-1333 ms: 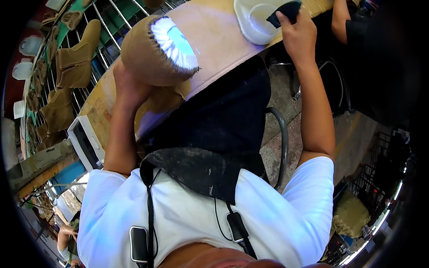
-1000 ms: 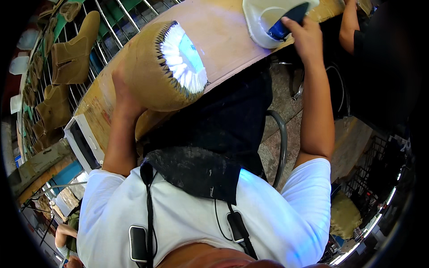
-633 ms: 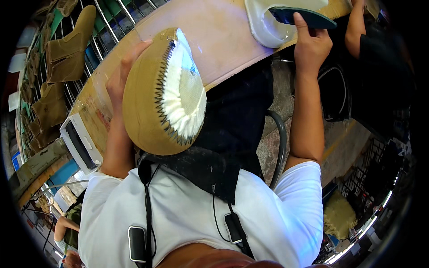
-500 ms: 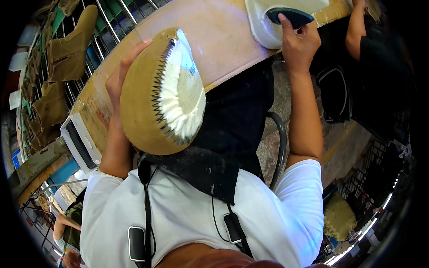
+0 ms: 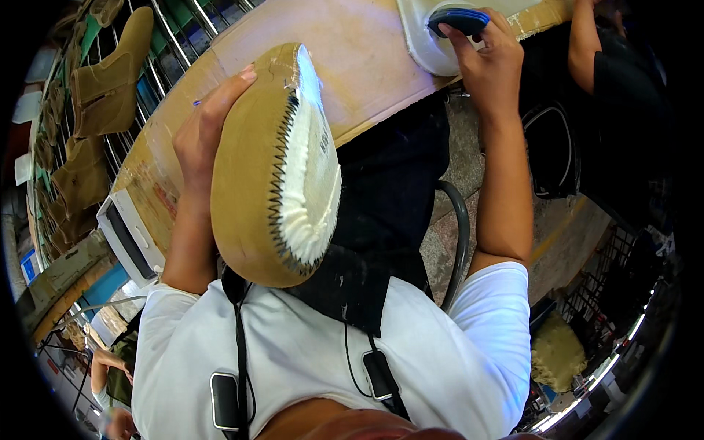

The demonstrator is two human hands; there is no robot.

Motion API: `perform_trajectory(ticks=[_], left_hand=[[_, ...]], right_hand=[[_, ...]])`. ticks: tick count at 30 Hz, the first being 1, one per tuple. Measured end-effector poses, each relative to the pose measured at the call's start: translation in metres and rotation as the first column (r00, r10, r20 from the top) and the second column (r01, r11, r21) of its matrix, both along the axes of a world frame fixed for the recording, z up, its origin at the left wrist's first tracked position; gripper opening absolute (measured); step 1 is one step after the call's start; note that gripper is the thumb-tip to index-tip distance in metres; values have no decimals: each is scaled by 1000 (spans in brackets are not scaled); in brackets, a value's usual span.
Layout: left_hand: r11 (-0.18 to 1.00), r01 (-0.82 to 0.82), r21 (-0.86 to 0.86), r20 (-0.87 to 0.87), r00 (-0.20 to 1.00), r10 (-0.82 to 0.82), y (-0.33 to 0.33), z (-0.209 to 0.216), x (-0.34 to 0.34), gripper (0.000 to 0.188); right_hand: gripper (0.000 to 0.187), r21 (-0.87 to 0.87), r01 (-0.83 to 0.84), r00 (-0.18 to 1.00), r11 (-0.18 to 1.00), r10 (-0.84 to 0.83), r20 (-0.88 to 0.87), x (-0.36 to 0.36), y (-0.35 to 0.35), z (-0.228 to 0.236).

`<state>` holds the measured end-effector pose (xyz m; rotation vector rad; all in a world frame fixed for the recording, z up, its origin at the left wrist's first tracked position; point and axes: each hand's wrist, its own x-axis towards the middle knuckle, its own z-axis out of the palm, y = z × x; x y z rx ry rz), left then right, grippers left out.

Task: The person applies white adhesive to the sole edge of a tan boot using a blue brush. They repeatedly dip the brush into a white container and spread the glue along the seam where the sole meets the upper. The person handles multiple boots, placing them on a metal rack after application.

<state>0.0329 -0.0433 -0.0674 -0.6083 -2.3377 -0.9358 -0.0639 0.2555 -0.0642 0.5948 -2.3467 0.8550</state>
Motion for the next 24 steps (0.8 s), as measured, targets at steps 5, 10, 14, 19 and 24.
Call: perform_trajectory(ticks=[5, 10, 14, 19, 24], left_hand=[[1000, 11, 7, -6, 1000, -11, -3, -5, 3, 46], [998, 1, 69, 30, 1000, -4, -5, -23, 8, 46], [999, 44, 5, -84, 996, -43, -10, -31, 5, 44], [998, 19, -52, -104, 994, -24, -10, -29, 9, 45], [997, 20, -78, -118, 993, -29, -9, -24, 10, 44]], right_hand=[[14, -297, -240, 830, 924, 355, 430, -10, 33, 17], [22, -502, 128, 949, 855, 41, 313, 4, 41, 4], [21, -475, 226, 921, 850, -28, 389, 17, 32, -10], [19, -655, 306, 902, 691, 9, 431, 20, 35, -11], [18, -712, 368, 904, 598, -53, 424, 21, 33, -8]])
